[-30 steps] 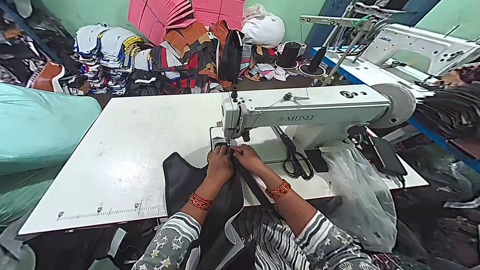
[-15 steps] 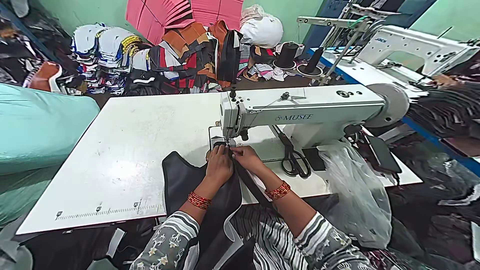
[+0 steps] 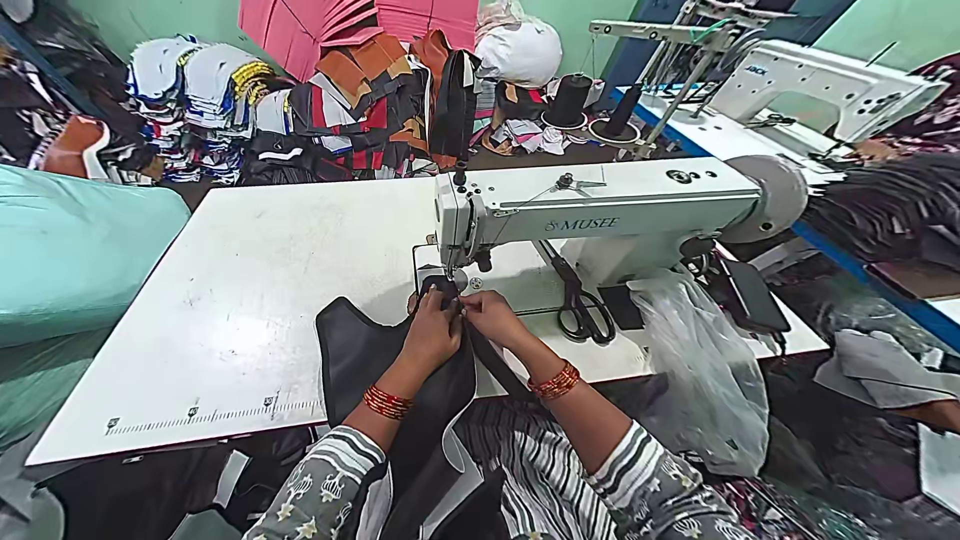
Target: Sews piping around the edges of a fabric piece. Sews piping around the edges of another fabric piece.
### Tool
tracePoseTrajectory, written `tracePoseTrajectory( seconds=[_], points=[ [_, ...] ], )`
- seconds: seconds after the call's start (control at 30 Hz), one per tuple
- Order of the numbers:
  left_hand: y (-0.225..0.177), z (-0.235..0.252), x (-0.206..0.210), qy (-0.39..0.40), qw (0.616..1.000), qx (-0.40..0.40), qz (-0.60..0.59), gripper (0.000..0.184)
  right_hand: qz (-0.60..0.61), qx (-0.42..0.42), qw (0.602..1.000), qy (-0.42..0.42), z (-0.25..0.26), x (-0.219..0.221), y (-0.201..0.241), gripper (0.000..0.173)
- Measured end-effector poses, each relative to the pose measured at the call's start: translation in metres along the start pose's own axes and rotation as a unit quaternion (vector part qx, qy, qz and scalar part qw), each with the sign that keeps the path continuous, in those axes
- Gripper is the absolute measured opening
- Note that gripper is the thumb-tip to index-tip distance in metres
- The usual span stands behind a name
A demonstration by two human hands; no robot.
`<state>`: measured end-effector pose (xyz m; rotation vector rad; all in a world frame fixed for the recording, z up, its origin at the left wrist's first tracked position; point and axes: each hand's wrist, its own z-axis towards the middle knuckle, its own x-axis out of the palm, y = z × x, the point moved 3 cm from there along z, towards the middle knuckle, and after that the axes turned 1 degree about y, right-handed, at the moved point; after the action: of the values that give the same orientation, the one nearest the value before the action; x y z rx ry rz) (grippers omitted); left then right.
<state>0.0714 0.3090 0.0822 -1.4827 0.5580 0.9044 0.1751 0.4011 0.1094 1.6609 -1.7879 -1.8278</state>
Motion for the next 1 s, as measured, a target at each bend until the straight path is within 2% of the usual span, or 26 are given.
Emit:
tracePoseTrajectory(
  seconds=[0.17, 0.23, 0.3, 0.4, 0.57, 0.67, 0.83, 1.0],
  points=[
    [-0.001, -0.003, -0.010, -0.016, 0.998, -0.025, -0.053, 0.035, -0.178, 0.043, 0.982, 0.038, -0.015, 0.013, 0.025, 0.039],
    [-0.003, -0.001, -0.011, 0.010, 0.998, -0.050, -0.035, 0.042, -0.217, 0.051, 0.974, 0.034, -0.016, 0.021, 0.028, 0.040],
    [-0.003, 0.003, -0.007, 0.024, 0.999, -0.036, 0.009, 0.049, -0.225, 0.044, 0.973, 0.020, -0.018, 0.024, 0.029, 0.034],
    [-0.001, 0.009, -0.001, 0.016, 0.997, 0.008, 0.077, 0.047, -0.237, 0.043, 0.970, 0.017, -0.020, 0.026, 0.030, 0.033],
    [-0.006, 0.017, -0.007, 0.043, 0.990, -0.020, 0.132, 0.051, -0.246, 0.058, 0.967, 0.026, -0.019, 0.026, 0.031, 0.035],
    [-0.006, 0.020, -0.008, 0.057, 0.987, -0.037, 0.142, 0.052, -0.248, 0.055, 0.967, 0.026, -0.018, 0.026, 0.030, 0.035],
    [-0.004, 0.015, -0.011, 0.084, 0.989, -0.018, 0.125, 0.052, -0.246, 0.048, 0.968, 0.007, -0.017, 0.028, 0.028, 0.036],
    [0.003, 0.017, -0.012, 0.078, 0.990, 0.003, 0.115, 0.050, -0.232, 0.037, 0.972, 0.001, -0.008, 0.026, 0.029, 0.039]
  ],
)
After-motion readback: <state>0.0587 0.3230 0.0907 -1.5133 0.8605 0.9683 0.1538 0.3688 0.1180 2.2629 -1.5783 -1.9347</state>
